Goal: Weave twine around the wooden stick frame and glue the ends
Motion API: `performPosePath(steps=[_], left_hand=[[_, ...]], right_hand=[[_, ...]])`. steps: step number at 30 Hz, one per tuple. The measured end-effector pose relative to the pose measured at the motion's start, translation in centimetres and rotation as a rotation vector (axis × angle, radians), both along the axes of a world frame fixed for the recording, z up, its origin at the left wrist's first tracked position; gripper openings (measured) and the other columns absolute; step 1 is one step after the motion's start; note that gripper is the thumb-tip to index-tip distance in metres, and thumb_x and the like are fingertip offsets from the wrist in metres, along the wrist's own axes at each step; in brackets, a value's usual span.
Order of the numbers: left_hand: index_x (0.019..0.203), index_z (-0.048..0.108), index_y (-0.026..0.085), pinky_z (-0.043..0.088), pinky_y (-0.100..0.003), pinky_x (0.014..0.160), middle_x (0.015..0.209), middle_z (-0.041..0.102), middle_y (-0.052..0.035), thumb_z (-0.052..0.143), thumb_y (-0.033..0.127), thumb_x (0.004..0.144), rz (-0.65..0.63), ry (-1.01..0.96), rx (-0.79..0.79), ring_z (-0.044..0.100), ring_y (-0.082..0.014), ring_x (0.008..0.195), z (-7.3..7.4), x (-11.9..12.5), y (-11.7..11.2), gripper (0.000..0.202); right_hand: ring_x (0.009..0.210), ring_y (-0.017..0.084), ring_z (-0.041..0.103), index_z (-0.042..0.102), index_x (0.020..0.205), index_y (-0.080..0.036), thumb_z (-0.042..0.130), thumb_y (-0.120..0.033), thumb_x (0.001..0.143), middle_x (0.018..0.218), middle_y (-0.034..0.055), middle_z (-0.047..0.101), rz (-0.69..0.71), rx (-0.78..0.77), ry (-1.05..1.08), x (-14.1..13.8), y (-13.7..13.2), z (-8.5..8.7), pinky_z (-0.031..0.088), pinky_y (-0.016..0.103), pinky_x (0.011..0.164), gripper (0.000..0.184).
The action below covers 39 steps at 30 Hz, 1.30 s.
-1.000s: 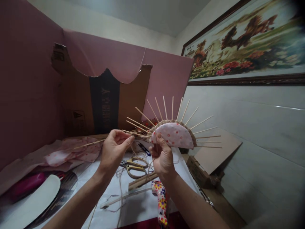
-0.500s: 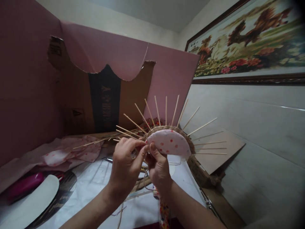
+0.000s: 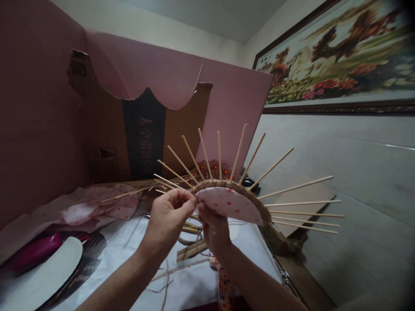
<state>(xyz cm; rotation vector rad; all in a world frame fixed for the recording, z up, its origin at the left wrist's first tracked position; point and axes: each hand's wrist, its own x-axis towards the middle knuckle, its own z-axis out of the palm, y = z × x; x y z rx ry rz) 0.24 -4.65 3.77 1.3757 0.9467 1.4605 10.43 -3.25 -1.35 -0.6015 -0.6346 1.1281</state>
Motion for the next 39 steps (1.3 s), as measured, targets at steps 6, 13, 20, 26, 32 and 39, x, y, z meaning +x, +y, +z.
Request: performPosePath(steps=[6,13,20,26,32,39], left_hand=[[0.071,0.059,0.014,0.04,-0.019,0.049,0.063,0.059,0.0021,0.068,0.029,0.069,0.036,0.019,0.009,0.05,-0.0082,0.054,-0.5,0.2,0.2,0.017],[0.074,0.06,0.015,0.045,-0.021,0.05,0.065,0.061,-0.0001,0.064,0.032,0.072,0.1,0.125,0.053,0.056,-0.0122,0.059,-0.2,-0.1,-0.1,0.017],[0.069,0.057,0.016,0.039,-0.02,0.049,0.06,0.055,0.0024,0.059,0.031,0.072,0.115,0.191,0.089,0.048,-0.0093,0.054,0.0,-0.3,0.1,0.016],[0.064,0.056,0.014,0.036,-0.021,0.05,0.059,0.053,0.0021,0.06,0.035,0.067,0.066,0.177,0.033,0.044,-0.009,0.056,0.5,-0.6,0.3,0.021],[0.065,0.056,0.015,0.04,-0.022,0.054,0.06,0.057,0.0012,0.06,0.028,0.068,0.017,0.128,0.044,0.05,-0.0106,0.058,0.6,-0.6,0.1,0.014],[0.066,0.055,0.015,0.042,-0.022,0.05,0.056,0.055,0.0022,0.061,0.029,0.068,-0.076,0.06,-0.02,0.05,-0.0098,0.051,0.6,-0.2,-0.3,0.015]], right_hand=[[0.057,0.012,0.054,0.072,0.061,-0.02,0.086,-0.027,0.045,0.059,-0.0026,0.065,0.031,0.06,-0.045,0.2,0.5,-0.5,0.049,0.03,0.064,0.022],[0.061,0.014,0.056,0.072,0.062,-0.021,0.086,-0.025,0.044,0.063,-0.002,0.068,0.026,0.05,-0.063,0.3,0.7,-0.9,0.049,0.03,0.066,0.023],[0.062,0.013,0.057,0.073,0.062,-0.02,0.087,-0.025,0.042,0.064,-0.0023,0.069,0.022,0.016,0.01,-0.2,0.6,-0.3,0.049,0.028,0.065,0.025],[0.07,0.018,0.06,0.073,0.066,-0.02,0.086,-0.024,0.042,0.07,-0.0012,0.072,-0.007,0.02,-0.014,-0.1,0.8,-0.3,0.05,0.034,0.074,0.027],[0.069,0.017,0.06,0.073,0.071,-0.02,0.085,-0.032,0.053,0.07,0.0,0.071,0.019,0.127,-0.166,0.6,0.8,-1.0,0.05,0.032,0.069,0.025],[0.07,0.017,0.062,0.073,0.08,-0.019,0.079,-0.032,0.066,0.077,0.001,0.071,0.056,0.199,-0.269,1.1,0.9,-0.7,0.05,0.031,0.069,0.019]])
